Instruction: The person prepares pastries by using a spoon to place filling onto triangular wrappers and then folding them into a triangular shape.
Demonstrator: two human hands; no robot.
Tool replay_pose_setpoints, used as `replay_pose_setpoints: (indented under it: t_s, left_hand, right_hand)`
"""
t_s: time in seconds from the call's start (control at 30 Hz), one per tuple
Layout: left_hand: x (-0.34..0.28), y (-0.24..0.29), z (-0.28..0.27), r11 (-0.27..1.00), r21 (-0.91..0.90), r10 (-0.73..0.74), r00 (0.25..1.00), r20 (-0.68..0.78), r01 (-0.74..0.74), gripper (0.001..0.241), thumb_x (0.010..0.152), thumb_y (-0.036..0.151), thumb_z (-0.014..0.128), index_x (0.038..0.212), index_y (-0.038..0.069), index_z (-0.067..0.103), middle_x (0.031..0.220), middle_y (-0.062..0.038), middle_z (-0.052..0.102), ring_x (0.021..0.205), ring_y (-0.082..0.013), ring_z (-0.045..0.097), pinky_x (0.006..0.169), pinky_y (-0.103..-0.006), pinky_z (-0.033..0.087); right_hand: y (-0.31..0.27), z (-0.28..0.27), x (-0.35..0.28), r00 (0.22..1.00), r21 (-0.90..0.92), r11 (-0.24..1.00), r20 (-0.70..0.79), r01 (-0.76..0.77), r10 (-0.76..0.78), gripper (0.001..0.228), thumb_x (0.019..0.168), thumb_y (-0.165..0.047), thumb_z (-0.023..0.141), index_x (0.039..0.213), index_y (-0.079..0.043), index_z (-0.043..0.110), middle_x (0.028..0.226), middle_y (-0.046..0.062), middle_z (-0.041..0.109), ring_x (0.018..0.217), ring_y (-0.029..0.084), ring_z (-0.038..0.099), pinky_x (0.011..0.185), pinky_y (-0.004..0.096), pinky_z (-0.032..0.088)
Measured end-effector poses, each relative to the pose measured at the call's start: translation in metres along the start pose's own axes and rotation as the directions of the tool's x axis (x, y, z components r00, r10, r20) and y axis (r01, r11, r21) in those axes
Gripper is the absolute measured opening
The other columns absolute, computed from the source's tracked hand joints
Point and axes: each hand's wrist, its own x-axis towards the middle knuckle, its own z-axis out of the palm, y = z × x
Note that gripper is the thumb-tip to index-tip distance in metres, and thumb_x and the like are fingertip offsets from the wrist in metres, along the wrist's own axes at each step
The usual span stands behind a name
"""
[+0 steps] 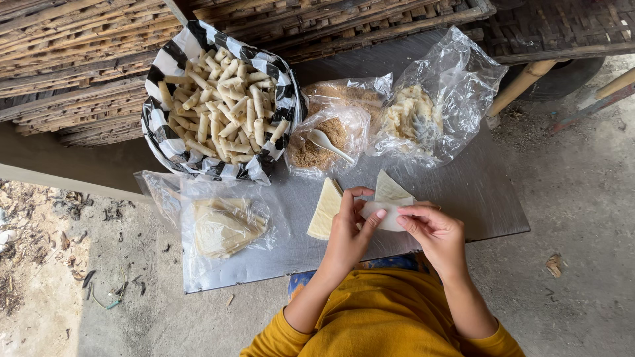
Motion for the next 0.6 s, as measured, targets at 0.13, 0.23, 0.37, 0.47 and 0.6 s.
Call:
replay_pose_setpoints:
  t_s: [0.13, 0.23, 0.37, 0.47, 0.6]
  left_hand:
    - [-0.004, -0.002, -0.002, 0.993, 0.092, 0.064, 0.996, 0.057, -0.069, 0.051, 0.085, 0.011, 0.083, 0.127, 0.003, 0.056, 0.092, -0.011, 0.071, 0.072, -0.0146, 0.061, 0.067, -0.0270, 0.054]
    - [-0.008, -0.005, 0.001, 0.963, 0.193, 0.189, 0.982, 0.014, -0.188, 0.036, 0.090, 0.010, 0.082, 0.121, 0.004, 0.063, 0.102, -0.011, 0.073, 0.076, -0.0162, 0.065, 0.070, -0.0276, 0.056]
    - [-0.010, 0.002, 0.001, 0.962, 0.246, 0.131, 0.991, -0.024, -0.121, 0.032, 0.089, 0.009, 0.081, 0.118, 0.005, 0.067, 0.103, -0.014, 0.072, 0.076, -0.0188, 0.068, 0.062, -0.0301, 0.054]
    - [-0.009, 0.009, -0.001, 0.980, 0.178, 0.097, 0.995, -0.016, -0.093, 0.035, 0.095, 0.007, 0.073, 0.126, 0.004, 0.059, 0.108, -0.013, 0.074, 0.075, -0.0211, 0.066, 0.060, -0.0319, 0.050]
    - [-0.009, 0.009, -0.002, 0.951, 0.123, 0.278, 0.959, 0.060, -0.283, 0.042, 0.098, 0.001, 0.068, 0.136, 0.004, 0.050, 0.116, -0.015, 0.069, 0.095, -0.0227, 0.069, 0.078, -0.0318, 0.055]
  right_hand:
    - [-0.020, 0.007, 0.003, 0.989, -0.257, 0.959, -0.058, 0.119, -0.139, 0.016, 0.090, 0.002, 0.074, 0.106, 0.002, 0.075, 0.104, 0.006, 0.072, 0.091, 0.010, 0.069, 0.078, 0.025, 0.060]
    - [-0.029, 0.010, 0.003, 0.962, -0.461, 0.855, -0.009, 0.240, -0.275, 0.015, 0.090, 0.000, 0.077, 0.104, 0.000, 0.076, 0.101, 0.006, 0.070, 0.089, 0.013, 0.068, 0.077, 0.027, 0.058]
    - [-0.033, 0.012, 0.001, 0.939, -0.548, 0.772, 0.084, 0.322, -0.333, 0.021, 0.086, -0.006, 0.083, 0.106, -0.010, 0.077, 0.109, 0.007, 0.063, 0.097, 0.015, 0.066, 0.078, 0.028, 0.058]
    - [-0.045, 0.002, 0.007, 0.941, -0.534, 0.775, 0.175, 0.339, -0.290, 0.045, 0.081, -0.011, 0.082, 0.122, -0.006, 0.064, 0.129, 0.012, 0.056, 0.111, 0.019, 0.058, 0.086, 0.033, 0.053]
    - [-0.043, -0.011, 0.020, 0.955, -0.120, 0.990, 0.293, 0.075, -0.037, 0.064, 0.088, -0.013, 0.074, 0.145, -0.004, 0.046, 0.144, 0.011, 0.050, 0.128, 0.020, 0.053, 0.103, 0.034, 0.048]
